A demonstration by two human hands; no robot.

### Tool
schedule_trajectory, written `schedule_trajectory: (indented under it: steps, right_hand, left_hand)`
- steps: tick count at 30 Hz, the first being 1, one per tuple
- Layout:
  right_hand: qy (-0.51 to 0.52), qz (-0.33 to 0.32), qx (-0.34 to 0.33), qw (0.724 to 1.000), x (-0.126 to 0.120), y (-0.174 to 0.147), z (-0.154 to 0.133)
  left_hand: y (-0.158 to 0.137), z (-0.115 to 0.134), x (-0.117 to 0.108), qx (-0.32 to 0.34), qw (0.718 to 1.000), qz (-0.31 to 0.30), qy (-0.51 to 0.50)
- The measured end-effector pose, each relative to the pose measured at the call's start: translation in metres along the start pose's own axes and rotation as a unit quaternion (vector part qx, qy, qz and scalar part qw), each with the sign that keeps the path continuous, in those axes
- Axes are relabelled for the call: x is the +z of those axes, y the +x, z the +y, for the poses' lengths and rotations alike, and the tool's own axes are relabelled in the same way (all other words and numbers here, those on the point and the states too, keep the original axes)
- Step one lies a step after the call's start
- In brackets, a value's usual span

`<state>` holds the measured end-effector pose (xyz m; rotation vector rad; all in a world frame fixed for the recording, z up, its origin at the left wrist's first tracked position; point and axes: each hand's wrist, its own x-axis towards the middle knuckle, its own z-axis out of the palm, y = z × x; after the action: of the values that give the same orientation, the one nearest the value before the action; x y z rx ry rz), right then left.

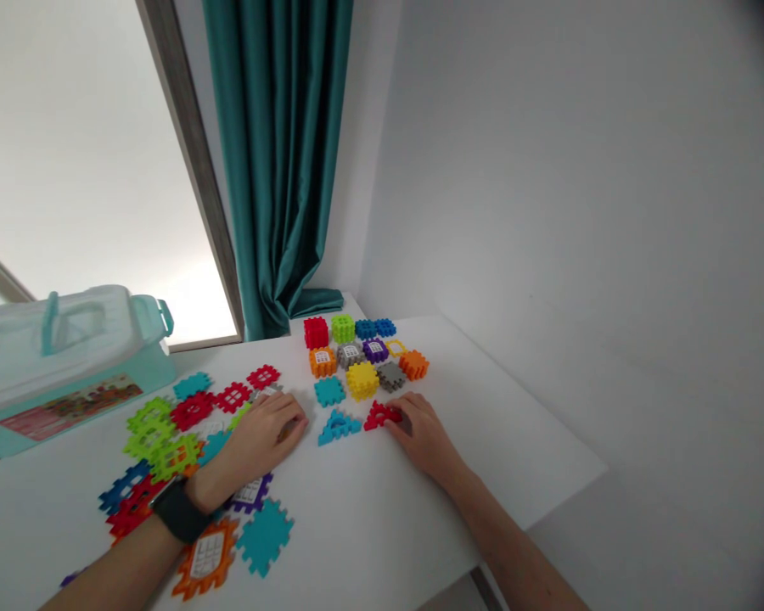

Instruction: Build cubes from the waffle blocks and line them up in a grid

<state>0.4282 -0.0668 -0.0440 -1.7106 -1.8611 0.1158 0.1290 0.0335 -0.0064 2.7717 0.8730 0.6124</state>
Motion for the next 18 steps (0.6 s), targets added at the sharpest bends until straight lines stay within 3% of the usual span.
schedule_trajectory:
  steps: [18]
  right_hand:
    - [-0.01, -0.002, -0.004, 1.0, 0.0007, -0.0001, 0.002]
  left_hand:
    - [-0.0002, -0.0009, 0.0016, 0.004, 1.0, -0.006, 0.004]
